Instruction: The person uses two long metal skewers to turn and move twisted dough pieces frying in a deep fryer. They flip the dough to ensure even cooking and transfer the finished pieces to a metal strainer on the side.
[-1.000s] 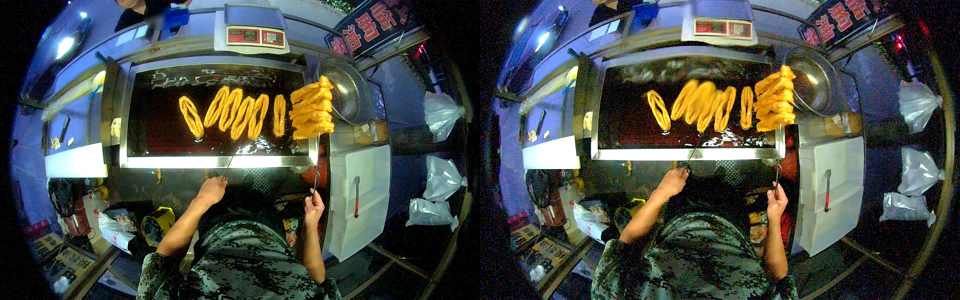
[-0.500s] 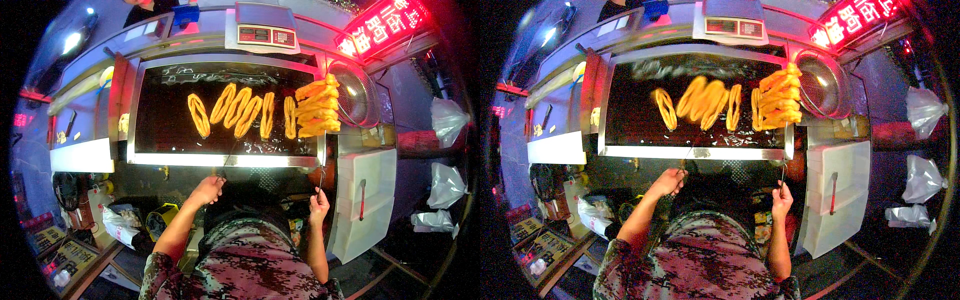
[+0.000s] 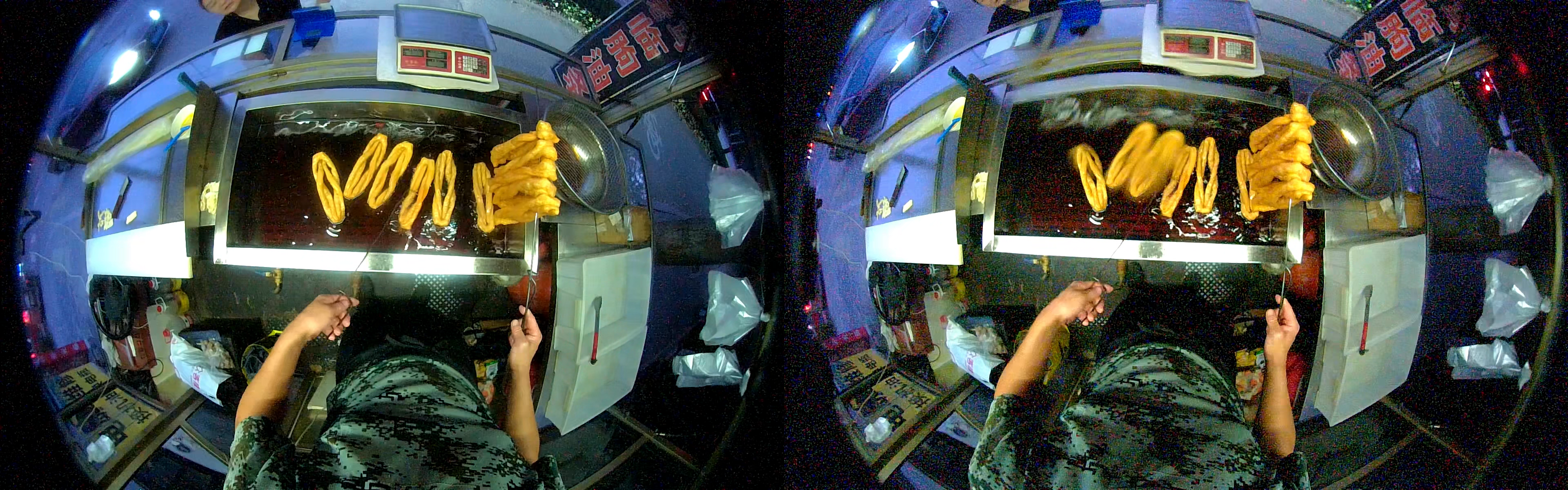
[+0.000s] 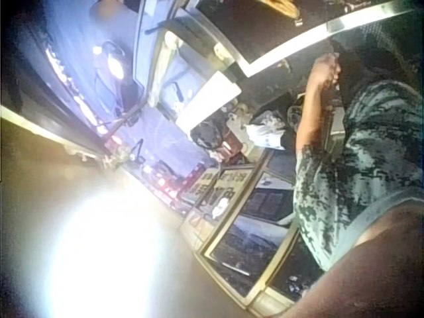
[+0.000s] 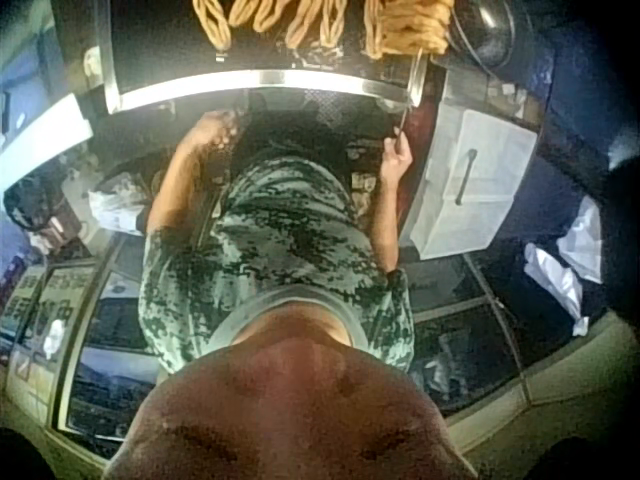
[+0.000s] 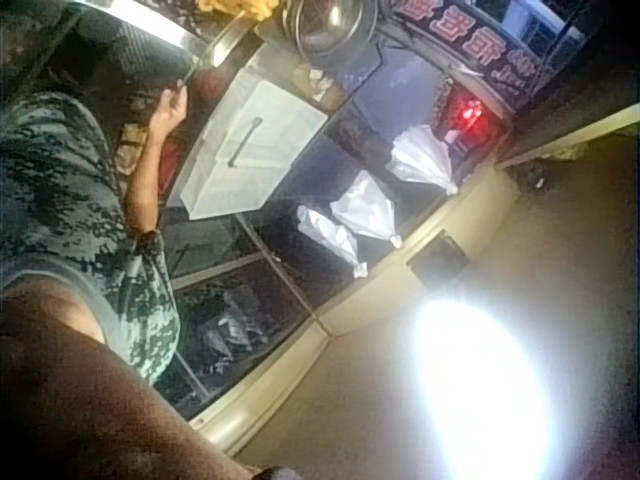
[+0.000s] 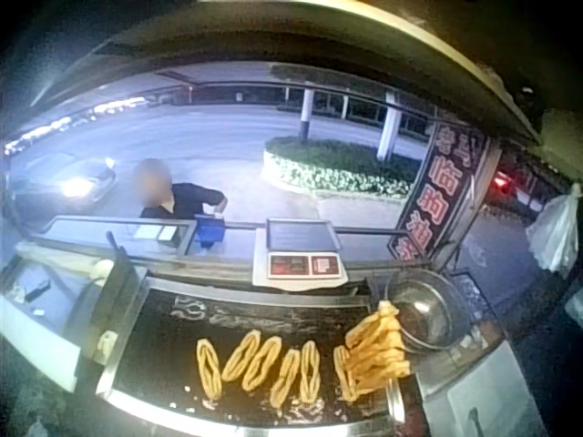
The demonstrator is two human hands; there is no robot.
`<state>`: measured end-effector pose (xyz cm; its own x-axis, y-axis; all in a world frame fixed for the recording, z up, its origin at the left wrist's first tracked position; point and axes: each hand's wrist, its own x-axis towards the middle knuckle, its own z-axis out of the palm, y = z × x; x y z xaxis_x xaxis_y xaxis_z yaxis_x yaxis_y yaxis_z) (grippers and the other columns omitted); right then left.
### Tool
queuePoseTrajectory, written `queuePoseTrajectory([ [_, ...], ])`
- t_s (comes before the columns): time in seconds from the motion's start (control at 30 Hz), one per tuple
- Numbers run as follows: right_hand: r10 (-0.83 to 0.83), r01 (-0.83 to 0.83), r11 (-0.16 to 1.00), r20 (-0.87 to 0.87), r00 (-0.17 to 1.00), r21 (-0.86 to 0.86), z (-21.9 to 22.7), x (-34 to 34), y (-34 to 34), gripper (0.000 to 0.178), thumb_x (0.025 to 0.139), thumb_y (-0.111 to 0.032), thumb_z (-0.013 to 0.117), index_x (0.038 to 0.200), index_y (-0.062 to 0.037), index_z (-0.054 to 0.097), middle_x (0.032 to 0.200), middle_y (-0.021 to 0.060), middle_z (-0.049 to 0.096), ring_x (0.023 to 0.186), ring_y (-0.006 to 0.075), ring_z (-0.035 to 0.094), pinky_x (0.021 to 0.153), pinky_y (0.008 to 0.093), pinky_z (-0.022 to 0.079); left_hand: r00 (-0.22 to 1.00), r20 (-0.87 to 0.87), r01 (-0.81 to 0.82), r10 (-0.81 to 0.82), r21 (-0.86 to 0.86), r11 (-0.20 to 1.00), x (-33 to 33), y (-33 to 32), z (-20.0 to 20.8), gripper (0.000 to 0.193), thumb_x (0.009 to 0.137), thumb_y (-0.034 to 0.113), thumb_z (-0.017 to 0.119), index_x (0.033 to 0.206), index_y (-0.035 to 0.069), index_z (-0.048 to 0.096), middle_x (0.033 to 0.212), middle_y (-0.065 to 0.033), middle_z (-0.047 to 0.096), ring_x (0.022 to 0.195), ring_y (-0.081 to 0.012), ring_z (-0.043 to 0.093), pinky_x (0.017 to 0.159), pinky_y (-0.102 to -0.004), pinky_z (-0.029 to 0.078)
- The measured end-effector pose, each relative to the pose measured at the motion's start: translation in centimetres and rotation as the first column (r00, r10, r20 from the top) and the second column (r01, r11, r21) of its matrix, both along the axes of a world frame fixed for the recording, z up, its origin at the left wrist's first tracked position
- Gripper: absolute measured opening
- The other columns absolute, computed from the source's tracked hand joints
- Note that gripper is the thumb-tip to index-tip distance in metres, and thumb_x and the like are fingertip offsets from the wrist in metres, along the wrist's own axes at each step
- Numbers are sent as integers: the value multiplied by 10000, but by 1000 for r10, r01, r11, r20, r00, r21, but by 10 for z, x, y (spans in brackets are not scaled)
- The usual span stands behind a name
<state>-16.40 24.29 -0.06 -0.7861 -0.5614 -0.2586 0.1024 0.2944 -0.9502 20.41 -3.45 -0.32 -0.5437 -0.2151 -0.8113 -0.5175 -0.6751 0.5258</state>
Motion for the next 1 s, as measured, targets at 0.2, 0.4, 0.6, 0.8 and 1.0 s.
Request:
queuePoseTrajectory([
  [0.2,-34,40,997,107,994,-60,10,6,-8,370,860,-49,636,1221,-6,565,704,-80,456,518,16,330,435,191,231,996,67,-63,62,22,998,4,-3,19,325,984,221,430,1228,22,512,693,-28,562,481,-116,503,407,-260,420],
  [0.4,-40,44,999,129,991,-27,20,10,-13,344,884,-39,582,1224,-4,548,699,-64,445,498,19,335,419,194,263,950,306,254,-62,-645,721,7,14,9,275,933,241,472,1087,61,611,793,-195,655,740,-363,649,663,-455,509],
  [0.6,-17,25,999,155,988,-46,28,8,-13,347,896,-55,571,1237,-5,530,675,-49,415,477,34,325,414,208,268,791,592,562,-154,-604,565,-1,17,-3,283,927,249,458,1036,20,584,924,-244,640,881,-440,601,762,-521,481],
  [0.8,-26,41,997,195,980,-69,40,3,-13,353,900,-75,574,1243,-12,517,643,-50,387,474,37,312,417,208,265,990,137,-4,36,-229,973,2,10,-10,351,981,266,439,1147,-25,542,746,-125,622,537,-218,593,459,-358,478],
  [1.0,-37,53,995,193,981,-81,49,3,-16,350,904,-96,576,1238,-14,511,648,-53,375,478,33,292,423,201,254,911,-110,-372,399,206,905,32,-4,15,358,988,266,448,1204,-13,506,689,-58,573,462,-118,510,380,-262,406],
])
